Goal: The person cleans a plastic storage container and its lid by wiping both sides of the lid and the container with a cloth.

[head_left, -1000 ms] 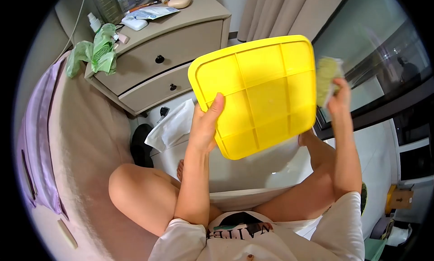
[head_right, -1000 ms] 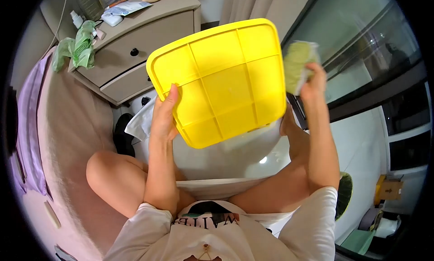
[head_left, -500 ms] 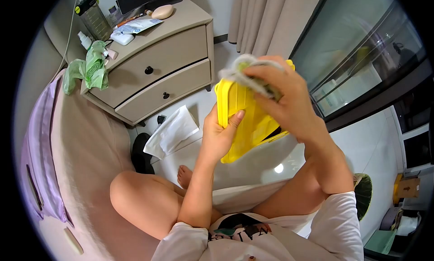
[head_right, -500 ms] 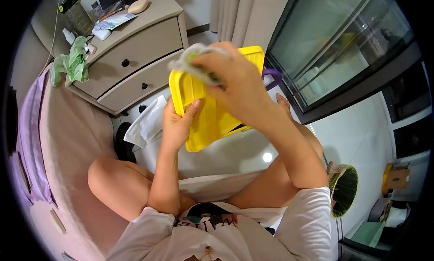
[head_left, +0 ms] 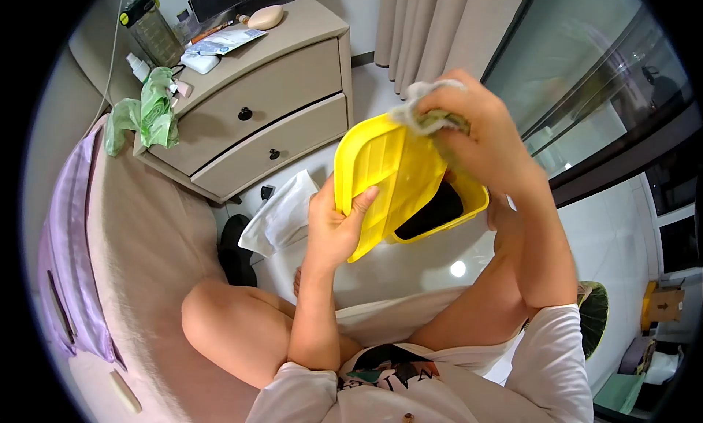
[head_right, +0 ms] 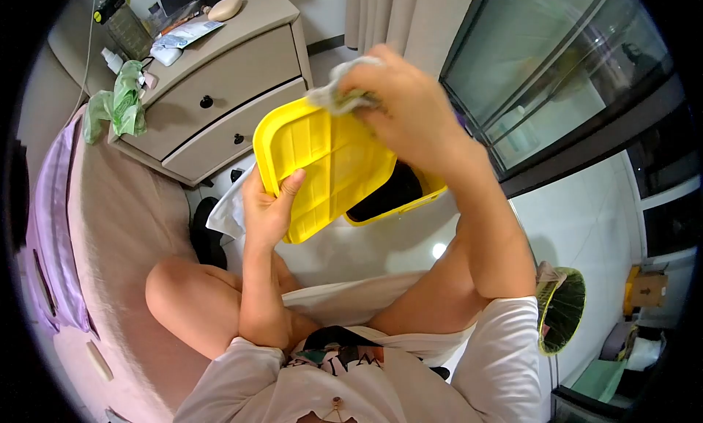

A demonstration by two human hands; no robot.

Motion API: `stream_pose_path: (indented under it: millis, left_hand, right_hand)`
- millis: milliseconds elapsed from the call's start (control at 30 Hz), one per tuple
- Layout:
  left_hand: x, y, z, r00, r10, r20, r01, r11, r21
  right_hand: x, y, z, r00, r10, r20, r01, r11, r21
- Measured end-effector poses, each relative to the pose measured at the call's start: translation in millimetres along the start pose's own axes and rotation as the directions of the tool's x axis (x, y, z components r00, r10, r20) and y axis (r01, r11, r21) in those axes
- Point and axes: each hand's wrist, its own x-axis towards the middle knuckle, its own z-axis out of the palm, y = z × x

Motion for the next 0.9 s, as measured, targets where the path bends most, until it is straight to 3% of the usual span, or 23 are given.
stream_pose_path:
  millis: [100, 233, 333, 400, 433, 500, 533, 567, 600, 633, 667, 733, 767, 833, 900]
  left_hand:
    - [0.3, 1.5, 3.1, 1.0, 0.006, 0.005, -0.006, 1.0, 0.019]
    - [6.1, 13.5, -8.7, 1.0, 0.021, 0.014, -0.023, 0.988, 0.155]
    - [12.0, 26.0, -22.2, 0.995, 0.089, -0.044, -0.083, 0.989, 0.123]
    - [18.6, 39.3, -30.4, 0.993, 0.106, -0.052, -0.098, 0.985, 0.139]
    - [22.6, 48.8, -35.0, 0.995, 0.101, -0.004, -0.098, 0.974, 0.204]
    - [34.0, 65.2, -43.7, 0.987, 0.096, 0.128, -0.13, 0.949, 0.286]
    - [41.4, 69.0, -43.2, 0.978, 0.11, 0.178, -0.148, 0.965, 0.215]
    - [49.0, 81.7, -42.3, 0.959, 0.095, 0.268, -0.173, 0.944, 0.282]
    - [55.8, 97.8, -42.2, 0.933, 0.067, 0.352, -0.199, 0.914, 0.355]
    - [64.8, 108.5, -40.7, 0.888, 0.045, 0.457, -0.243, 0.891, 0.383]
    - [72.0, 112.4, -37.8, 0.89, 0.052, 0.454, -0.249, 0.888, 0.387]
    - [84.4, 120.9, -32.1, 0.813, 0.05, 0.58, -0.377, 0.804, 0.46]
    - [91.3, 123.2, -30.2, 0.791, 0.016, 0.612, -0.374, 0.805, 0.462]
    - [99.0, 119.3, -32.0, 0.782, 0.028, 0.623, -0.405, 0.782, 0.473]
    - [99.7, 123.1, -33.1, 0.757, 0.005, 0.653, -0.416, 0.774, 0.477]
  right_hand:
    - [2.8, -39.8, 2.6, 0.997, 0.003, 0.083, -0.025, 0.963, 0.269]
    - [11.1, -28.5, 1.1, 0.998, -0.013, 0.068, -0.008, 0.954, 0.299]
    - [15.3, 3.3, -3.3, 0.995, -0.083, -0.057, 0.094, 0.969, 0.228]
    - [18.0, 24.3, -12.1, 0.996, 0.048, -0.075, -0.044, 0.998, 0.054]
    - [16.1, 39.2, -15.1, 0.996, 0.037, -0.087, -0.033, 0.998, 0.049]
    - [13.2, 63.2, -23.4, 0.925, 0.305, -0.225, -0.313, 0.95, 0.0]
    - [11.8, 69.0, -30.0, 0.929, 0.286, -0.234, -0.302, 0.953, -0.032]
    - [12.1, 65.8, -36.5, 0.859, 0.449, -0.247, -0.374, 0.879, 0.297]
    - [13.9, 57.6, -40.8, 0.777, 0.599, -0.195, -0.386, 0.698, 0.604]
    - [15.2, 46.0, -42.7, 0.808, 0.554, -0.201, -0.259, 0.64, 0.723]
    - [17.2, 32.6, -41.5, 0.811, 0.547, -0.206, -0.249, 0.643, 0.724]
    - [20.2, 6.5, -34.9, 0.911, 0.335, -0.239, -0.021, 0.617, 0.787]
    - [20.8, -5.0, -32.2, 0.911, 0.334, -0.243, -0.012, 0.61, 0.792]
    - [21.4, -20.8, -30.0, 0.972, -0.002, -0.234, 0.138, 0.812, 0.567]
    - [18.1, -24.7, -35.3, 0.986, 0.021, -0.168, 0.1, 0.73, 0.677]
